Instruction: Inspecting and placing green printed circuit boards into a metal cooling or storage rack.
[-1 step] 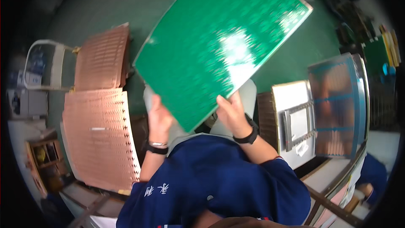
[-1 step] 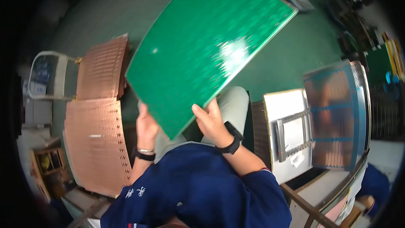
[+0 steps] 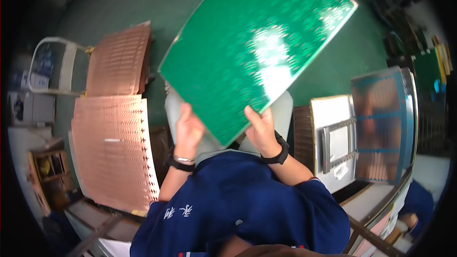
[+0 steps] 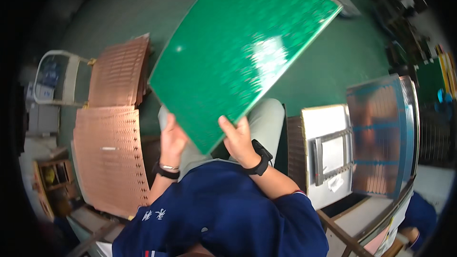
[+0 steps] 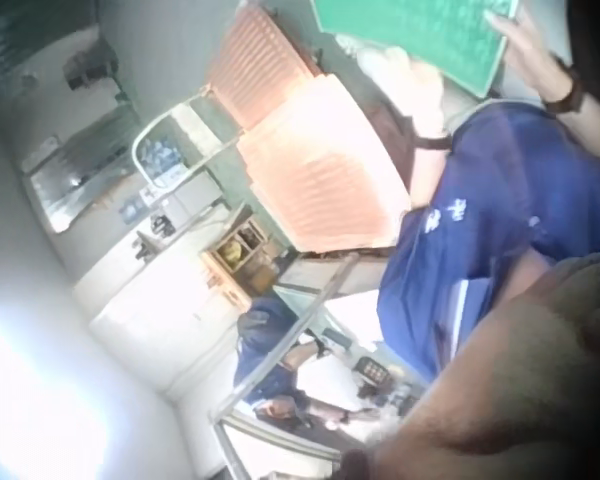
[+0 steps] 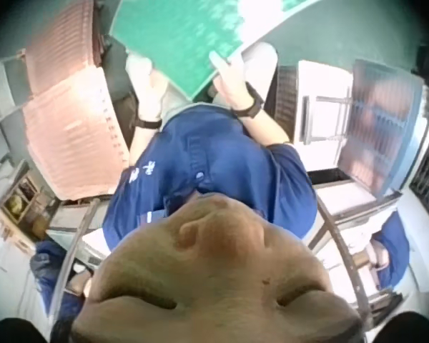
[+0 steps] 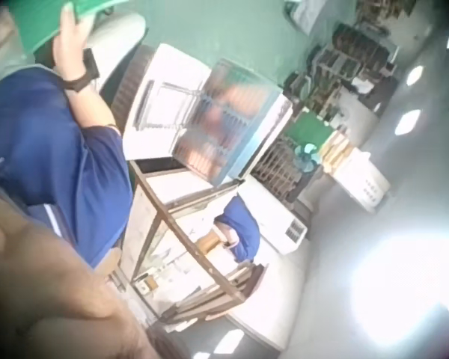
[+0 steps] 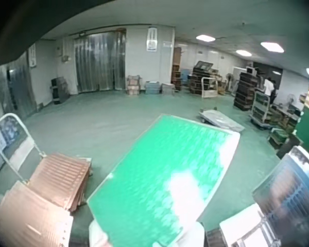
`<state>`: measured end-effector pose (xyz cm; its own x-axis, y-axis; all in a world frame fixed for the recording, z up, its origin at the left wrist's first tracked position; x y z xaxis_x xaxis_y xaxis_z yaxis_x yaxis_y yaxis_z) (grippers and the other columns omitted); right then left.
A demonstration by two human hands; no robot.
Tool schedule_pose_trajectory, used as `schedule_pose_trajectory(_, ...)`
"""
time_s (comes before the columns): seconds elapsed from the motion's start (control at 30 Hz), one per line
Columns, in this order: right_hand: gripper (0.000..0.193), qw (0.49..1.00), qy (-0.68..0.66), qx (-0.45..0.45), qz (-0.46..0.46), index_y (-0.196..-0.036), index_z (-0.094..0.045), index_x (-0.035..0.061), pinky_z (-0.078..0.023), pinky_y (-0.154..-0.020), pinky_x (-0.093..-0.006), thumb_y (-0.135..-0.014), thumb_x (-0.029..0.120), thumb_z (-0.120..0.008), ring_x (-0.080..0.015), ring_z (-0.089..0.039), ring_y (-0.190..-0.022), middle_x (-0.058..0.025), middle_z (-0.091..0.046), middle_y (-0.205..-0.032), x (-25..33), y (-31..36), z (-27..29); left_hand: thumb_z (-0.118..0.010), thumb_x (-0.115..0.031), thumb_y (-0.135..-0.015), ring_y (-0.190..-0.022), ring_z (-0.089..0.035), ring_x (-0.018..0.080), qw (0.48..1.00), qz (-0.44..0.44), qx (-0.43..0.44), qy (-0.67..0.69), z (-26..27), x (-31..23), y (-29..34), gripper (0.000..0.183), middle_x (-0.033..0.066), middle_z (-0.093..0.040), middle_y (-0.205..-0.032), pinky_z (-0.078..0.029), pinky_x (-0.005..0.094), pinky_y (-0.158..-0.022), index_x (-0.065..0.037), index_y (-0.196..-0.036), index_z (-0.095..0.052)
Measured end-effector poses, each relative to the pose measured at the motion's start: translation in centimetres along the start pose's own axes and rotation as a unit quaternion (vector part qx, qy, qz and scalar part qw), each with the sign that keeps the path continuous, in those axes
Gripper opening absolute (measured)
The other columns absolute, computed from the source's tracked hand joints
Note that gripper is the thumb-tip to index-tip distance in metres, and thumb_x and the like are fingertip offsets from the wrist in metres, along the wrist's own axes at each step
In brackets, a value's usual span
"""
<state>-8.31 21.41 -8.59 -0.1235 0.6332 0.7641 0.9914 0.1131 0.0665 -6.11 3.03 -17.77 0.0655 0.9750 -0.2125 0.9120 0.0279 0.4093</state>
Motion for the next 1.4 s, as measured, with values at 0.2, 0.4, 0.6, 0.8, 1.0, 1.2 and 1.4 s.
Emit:
schedule_pose_trajectory(0.2,0.027,0.966,0.213,-0.108,0.097,-0.113,-0.049,-0.0023,-0.043,-0.077,-0.0256,-0.091,0.013,-0.053,-0.0108,-0.051,-0.087,-0.0061,-0.057,-0.103,2.2,-6.6,3.3,-0.048,-0.017,-0.093,-0.092,-0.061,0.0205,0.943,0.105,0.009,-0.314,0.9,-0.4,-0.6,0.023,0.0066,-0.060,-0.107,-0.051,0.0377,-0.078,-0.011,-0.114,-0.055)
schedule_pose_trajectory(0.4,0.027,0.889,0.405,-0.109,0.182,-0.113,-0.050,-0.0054,-0.041,-0.070,-0.0236,-0.090,0.009,-0.051,-0.0078,-0.048,-0.075,-0.0079,-0.060,-0.095,-3.1,-13.1,3.1,-0.054,-0.003,-0.079,-0.119,-0.042,0.0335,0.428,-0.294,-0.135,-0.844,6.5,-6.9,-0.4,0.022,0.0103,-0.052,-0.122,-0.029,0.0478,-0.101,-0.009,-0.098,-0.064)
schedule_pose_trajectory(0.6,0.041,0.815,0.556,-0.110,0.119,-0.125,-0.043,-0.0067,-0.045,-0.080,-0.0369,-0.087,0.006,-0.050,-0.0351,-0.060,-0.091,-0.0259,-0.059,-0.106,-11.6,-17.1,3.0,-0.055,-0.004,-0.075,-0.129,-0.030,0.0298,0.327,-0.261,-0.158,-0.894,6.8,-6.3,-0.4,0.021,0.0032,-0.048,-0.126,-0.018,0.0561,-0.104,-0.013,-0.091,-0.066)
schedule_pose_trajectory(0.8,0.046,0.800,0.585,-0.083,0.105,-0.130,-0.040,-0.0009,-0.046,-0.081,-0.0369,-0.084,0.000,-0.048,-0.0365,-0.060,-0.095,-0.0246,-0.059,-0.108,-16.1,-20.1,3.7,-0.055,-0.005,-0.075,-0.127,-0.033,0.0289,0.359,-0.262,-0.178,-0.878,7.1,-8.1,-0.5,0.020,0.0004,-0.051,-0.123,-0.019,0.0534,-0.104,-0.015,-0.089,-0.065)
schedule_pose_trajectory(1.0,0.049,0.819,0.563,-0.083,0.075,-0.131,-0.039,0.0010,-0.046,-0.081,-0.0383,-0.083,-0.004,-0.047,-0.0378,-0.058,-0.097,-0.0249,-0.058,-0.110,-18.7,-25.3,5.8,-0.055,-0.005,-0.074,-0.126,-0.035,0.0281,0.356,-0.234,-0.192,-0.884,6.7,-8.7,-1.1,0.019,-0.0002,-0.053,-0.120,-0.020,0.0529,-0.104,-0.015,-0.087,-0.065)
schedule_pose_trajectory(1.2,0.050,0.720,0.665,-0.020,-0.198,-0.135,-0.030,-0.0028,-0.047,-0.082,-0.0411,-0.086,0.000,-0.043,-0.0386,-0.055,-0.102,-0.0284,-0.051,-0.117,-25.9,-26.7,6.3,-0.056,-0.005,-0.073,-0.125,-0.035,0.0286,0.361,-0.213,-0.212,-0.883,6.8,-9.4,-1.0,0.019,-0.0005,-0.054,-0.118,-0.020,0.0534,-0.104,-0.015,-0.086,-0.065)
schedule_pose_trajectory(1.4,0.052,0.570,0.816,0.074,-0.061,-0.126,-0.048,0.0003,-0.017,-0.106,-0.0544,-0.078,0.017,-0.058,-0.0360,-0.012,-0.136,-0.0204,-0.008,-0.148,-30.3,-24.3,7.2,-0.058,-0.006,-0.071,-0.125,-0.035,0.0283,0.366,-0.185,-0.205,-0.889,6.8,-9.6,-1.6,0.020,-0.0007,-0.053,-0.118,-0.020,0.0532,-0.103,-0.015,-0.087,-0.065)
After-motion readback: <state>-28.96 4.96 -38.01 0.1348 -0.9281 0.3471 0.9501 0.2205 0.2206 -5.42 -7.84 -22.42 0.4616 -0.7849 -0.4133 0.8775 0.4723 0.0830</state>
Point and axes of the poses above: each hand's wrist, its own y-axis away from the middle knuckle, its own z-axis out of the back of the hand, x = y × z, the point moved 6 cm from there along -y, towards the middle knuckle
